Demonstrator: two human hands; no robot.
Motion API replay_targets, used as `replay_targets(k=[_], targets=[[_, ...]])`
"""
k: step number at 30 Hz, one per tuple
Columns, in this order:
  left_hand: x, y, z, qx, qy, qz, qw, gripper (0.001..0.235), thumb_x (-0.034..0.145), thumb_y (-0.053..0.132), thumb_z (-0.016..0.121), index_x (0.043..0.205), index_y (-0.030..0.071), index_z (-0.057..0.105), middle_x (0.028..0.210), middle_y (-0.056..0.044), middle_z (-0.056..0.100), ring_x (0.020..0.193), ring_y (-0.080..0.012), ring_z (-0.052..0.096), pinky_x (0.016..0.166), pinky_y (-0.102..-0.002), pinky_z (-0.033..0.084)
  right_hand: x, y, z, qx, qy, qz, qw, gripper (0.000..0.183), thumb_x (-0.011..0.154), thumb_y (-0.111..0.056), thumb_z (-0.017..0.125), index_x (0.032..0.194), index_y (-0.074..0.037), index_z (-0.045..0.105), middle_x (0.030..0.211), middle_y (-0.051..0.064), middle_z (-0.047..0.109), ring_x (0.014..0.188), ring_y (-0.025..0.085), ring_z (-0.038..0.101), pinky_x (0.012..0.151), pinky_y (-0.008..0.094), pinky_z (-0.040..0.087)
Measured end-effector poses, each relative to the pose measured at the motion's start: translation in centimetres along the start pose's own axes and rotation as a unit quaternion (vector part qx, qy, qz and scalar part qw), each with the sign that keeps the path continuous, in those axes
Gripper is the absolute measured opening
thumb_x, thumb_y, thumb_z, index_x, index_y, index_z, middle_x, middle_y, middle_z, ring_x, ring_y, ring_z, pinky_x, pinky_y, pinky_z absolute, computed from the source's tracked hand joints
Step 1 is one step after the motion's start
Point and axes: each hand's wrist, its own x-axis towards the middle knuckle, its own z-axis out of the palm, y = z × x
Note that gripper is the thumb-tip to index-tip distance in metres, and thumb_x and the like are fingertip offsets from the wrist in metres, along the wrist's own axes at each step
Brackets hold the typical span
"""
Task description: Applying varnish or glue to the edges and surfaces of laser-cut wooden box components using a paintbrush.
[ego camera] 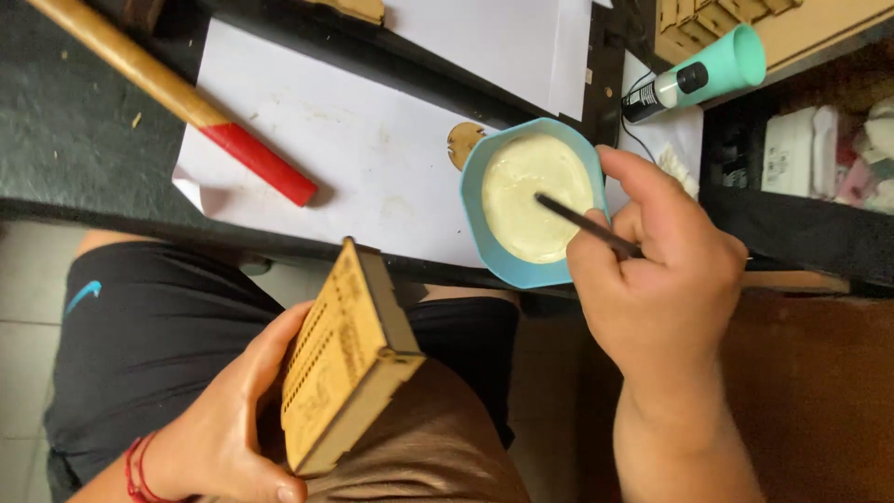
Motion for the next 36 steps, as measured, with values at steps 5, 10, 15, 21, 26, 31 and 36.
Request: replay_targets(k=[5, 10, 15, 21, 26, 31, 36], targets=[[0.0, -0.2, -0.5, 0.138, -0.050, 0.030, 0.989, 0.126, 0.061, 0.071, 0.074, 0.150, -0.002, 0.022, 0.153, -0.012, 0.041, 0.138, -0.0215, 0.044, 0.116, -0.038, 0.030, -0.9, 1.8, 5.0, 0.095, -0.052, 0.142, 0.984, 0.034, 0.087, -0.007, 0.063, 0.120, -0.006, 0.068, 0.081, 0.002, 0.069, 0.071, 0.012, 0.062, 0.068, 0.028, 0.051], [2.3, 0.9, 0.3, 0.251, -0.123, 0.066, 0.958, 0.123, 0.060, 0.060, 0.082, 0.149, 0.000, 0.022, 0.162, -0.030, 0.018, 0.150, -0.0376, 0.028, 0.113, -0.043, 0.030, -2.9, 3.1, 11.1, 0.221, -0.068, 0.263, 0.937, 0.033, 0.088, -0.014, 0.059, 0.120, -0.008, 0.065, 0.102, 0.002, 0.073, 0.092, 0.011, 0.068, 0.085, 0.027, 0.054], [5.3, 1.6, 1.5, 0.288, -0.178, 0.021, 0.941, 0.125, 0.055, 0.055, 0.088, 0.147, 0.001, 0.023, 0.162, -0.034, 0.006, 0.142, -0.0352, 0.043, 0.094, -0.036, 0.050, -4.0, 4.7, 11.2, 0.324, -0.052, 0.349, 0.878, 0.031, 0.091, -0.016, 0.058, 0.120, -0.008, 0.067, 0.091, 0.003, 0.070, 0.068, 0.008, 0.056, 0.059, 0.024, 0.047], [7.4, 1.2, 2.5, 0.291, -0.196, 0.006, 0.936, 0.125, 0.055, 0.052, 0.090, 0.147, 0.001, 0.022, 0.162, -0.035, 0.003, 0.142, -0.0380, 0.041, 0.097, -0.039, 0.049, -2.9, 7.9, 7.4, 0.463, 0.092, 0.178, 0.864, 0.058, 0.105, -0.046, 0.028, 0.093, 0.000, 0.060, 0.096, 0.022, 0.060, 0.088, 0.028, 0.062, 0.079, 0.032, 0.051], [8.6, 1.0, 3.1, 0.294, -0.188, -0.001, 0.937, 0.126, 0.053, 0.046, 0.094, 0.147, 0.000, 0.022, 0.160, -0.039, 0.004, 0.149, -0.0390, 0.030, 0.096, -0.040, 0.048, -1.2, 6.9, 7.0, 0.465, -0.143, 0.192, 0.852, 0.014, 0.101, -0.009, 0.056, 0.101, 0.003, 0.064, 0.075, 0.012, 0.067, 0.067, 0.018, 0.067, 0.066, 0.026, 0.055], [9.2, 1.2, 3.2, 0.296, -0.179, 0.006, 0.938, 0.124, 0.055, 0.045, 0.092, 0.146, -0.003, 0.023, 0.158, -0.042, 0.005, 0.152, -0.0409, 0.017, 0.102, -0.040, 0.044, 0.2, 6.6, 8.3, 0.384, -0.218, 0.102, 0.891, 0.016, 0.096, -0.015, 0.063, 0.105, -0.002, 0.069, 0.092, 0.011, 0.072, 0.084, 0.016, 0.070, 0.077, 0.025, 0.056], [9.5, 1.2, 3.2, 0.293, -0.176, 0.010, 0.940, 0.122, 0.058, 0.048, 0.089, 0.145, -0.005, 0.023, 0.158, -0.043, 0.006, 0.152, -0.0416, 0.016, 0.105, -0.040, 0.042, 0.9, 6.6, 9.1, 0.354, -0.181, -0.025, 0.917, 0.014, 0.097, -0.010, 0.065, 0.104, 0.001, 0.070, 0.100, 0.014, 0.072, 0.091, 0.023, 0.070, 0.082, 0.031, 0.056]])
